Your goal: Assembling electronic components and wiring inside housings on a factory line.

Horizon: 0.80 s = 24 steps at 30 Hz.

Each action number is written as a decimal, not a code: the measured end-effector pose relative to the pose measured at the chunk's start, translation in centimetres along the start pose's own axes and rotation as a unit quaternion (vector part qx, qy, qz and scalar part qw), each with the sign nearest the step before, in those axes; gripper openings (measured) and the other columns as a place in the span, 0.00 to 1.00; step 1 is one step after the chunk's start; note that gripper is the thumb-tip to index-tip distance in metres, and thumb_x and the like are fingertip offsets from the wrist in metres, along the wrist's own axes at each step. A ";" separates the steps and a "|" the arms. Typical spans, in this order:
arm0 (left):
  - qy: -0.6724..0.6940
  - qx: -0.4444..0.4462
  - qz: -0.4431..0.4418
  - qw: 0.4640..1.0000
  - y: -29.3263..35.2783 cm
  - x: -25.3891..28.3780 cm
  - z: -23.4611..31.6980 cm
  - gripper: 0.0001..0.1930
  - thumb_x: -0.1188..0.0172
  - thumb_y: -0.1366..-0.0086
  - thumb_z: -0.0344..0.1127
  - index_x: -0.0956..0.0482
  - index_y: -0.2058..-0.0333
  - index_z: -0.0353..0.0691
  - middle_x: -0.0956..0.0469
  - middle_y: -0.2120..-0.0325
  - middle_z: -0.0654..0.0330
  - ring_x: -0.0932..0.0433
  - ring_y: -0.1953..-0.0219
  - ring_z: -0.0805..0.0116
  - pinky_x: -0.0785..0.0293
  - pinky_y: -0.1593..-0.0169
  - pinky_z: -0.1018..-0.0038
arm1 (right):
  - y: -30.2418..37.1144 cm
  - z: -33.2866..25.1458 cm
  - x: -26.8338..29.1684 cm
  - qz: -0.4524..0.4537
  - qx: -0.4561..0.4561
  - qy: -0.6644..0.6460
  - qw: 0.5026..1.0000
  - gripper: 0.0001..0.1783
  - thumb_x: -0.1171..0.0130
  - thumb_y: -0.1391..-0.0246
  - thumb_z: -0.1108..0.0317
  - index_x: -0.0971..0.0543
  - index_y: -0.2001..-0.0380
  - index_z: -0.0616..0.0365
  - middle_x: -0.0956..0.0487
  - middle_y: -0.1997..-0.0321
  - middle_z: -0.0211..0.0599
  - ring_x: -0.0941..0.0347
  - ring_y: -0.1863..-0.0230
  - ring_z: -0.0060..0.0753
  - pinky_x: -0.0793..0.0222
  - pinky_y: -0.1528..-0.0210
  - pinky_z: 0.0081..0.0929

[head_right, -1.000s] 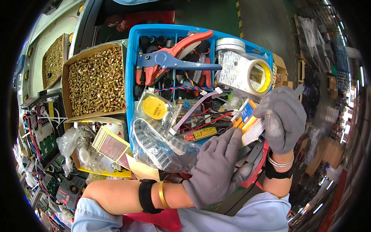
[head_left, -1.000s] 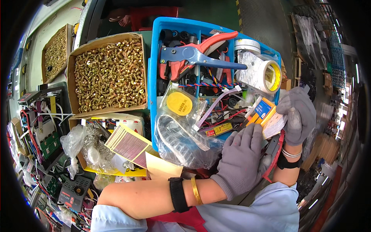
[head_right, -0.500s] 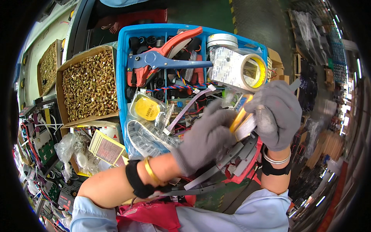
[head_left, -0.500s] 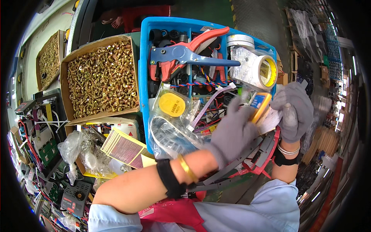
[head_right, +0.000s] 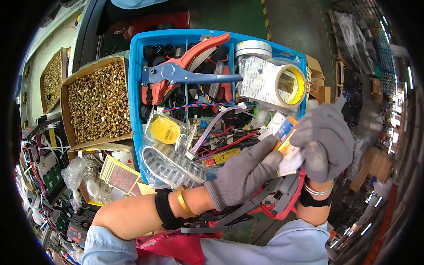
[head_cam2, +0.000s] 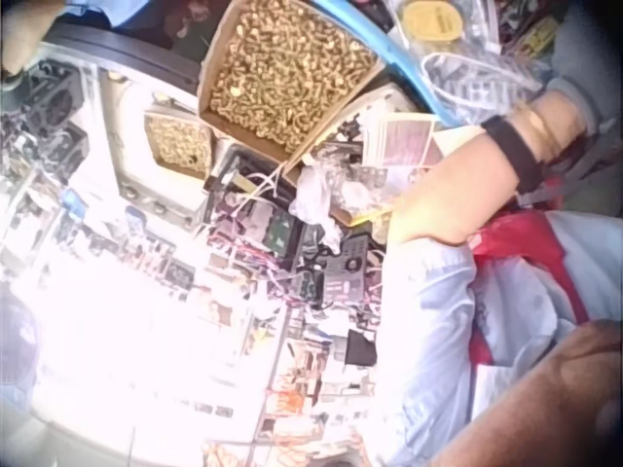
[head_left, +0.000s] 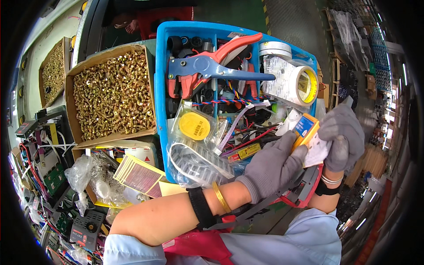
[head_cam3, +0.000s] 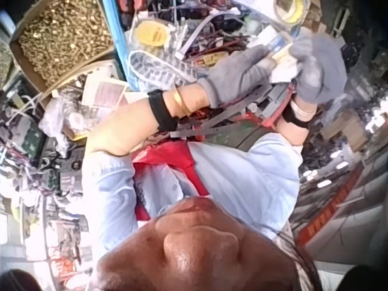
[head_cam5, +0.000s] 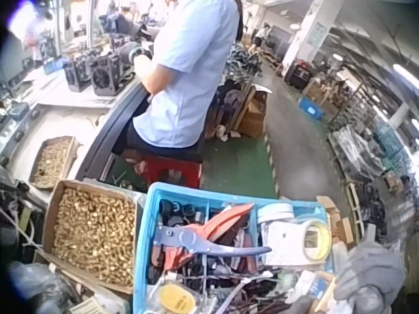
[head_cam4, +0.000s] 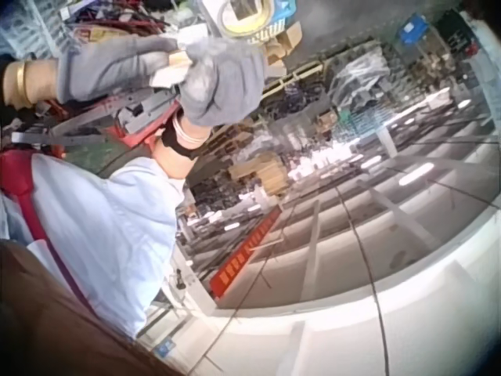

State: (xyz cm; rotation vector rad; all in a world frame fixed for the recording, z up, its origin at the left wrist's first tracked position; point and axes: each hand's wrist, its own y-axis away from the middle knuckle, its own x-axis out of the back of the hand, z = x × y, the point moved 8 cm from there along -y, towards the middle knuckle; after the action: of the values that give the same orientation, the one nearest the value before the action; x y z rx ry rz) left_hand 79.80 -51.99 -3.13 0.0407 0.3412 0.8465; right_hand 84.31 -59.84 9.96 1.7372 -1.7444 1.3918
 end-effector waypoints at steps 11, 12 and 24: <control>-0.043 0.090 0.063 0.993 -4.8 3.1 -4.7 0.22 0.56 0.32 0.46 0.37 0.45 0.39 0.27 0.56 0.37 0.26 0.55 0.38 0.31 0.52 0.56 | -1.7 6.2 -2.6 -0.118 -0.208 0.051 0.970 0.21 0.42 0.59 0.69 0.25 0.57 0.59 0.27 0.58 0.42 0.29 0.58 0.44 0.31 0.56 0.32; -0.007 0.072 0.080 0.994 -4.7 3.5 -4.9 0.21 0.57 0.32 0.44 0.36 0.45 0.38 0.26 0.57 0.38 0.26 0.55 0.39 0.31 0.51 0.58 | -2.5 7.2 -3.5 -0.120 -0.197 0.076 0.970 0.26 0.41 0.59 0.68 0.27 0.52 0.57 0.29 0.51 0.45 0.30 0.53 0.46 0.31 0.52 0.34; 0.261 0.080 0.110 0.956 -4.5 3.4 -5.8 0.19 0.57 0.32 0.36 0.33 0.45 0.33 0.25 0.55 0.51 0.28 0.52 0.65 0.34 0.47 0.73 | -2.1 11.1 -3.5 -0.161 -0.279 0.092 0.942 0.22 0.37 0.55 0.53 0.24 0.59 0.55 0.25 0.68 0.39 0.28 0.61 0.44 0.33 0.61 0.37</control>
State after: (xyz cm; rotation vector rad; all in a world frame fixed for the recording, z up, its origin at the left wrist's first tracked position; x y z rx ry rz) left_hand 83.35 -53.03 -10.29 0.0040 0.9158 1.0456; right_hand 91.36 -66.06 2.76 1.4383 -1.4770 0.7877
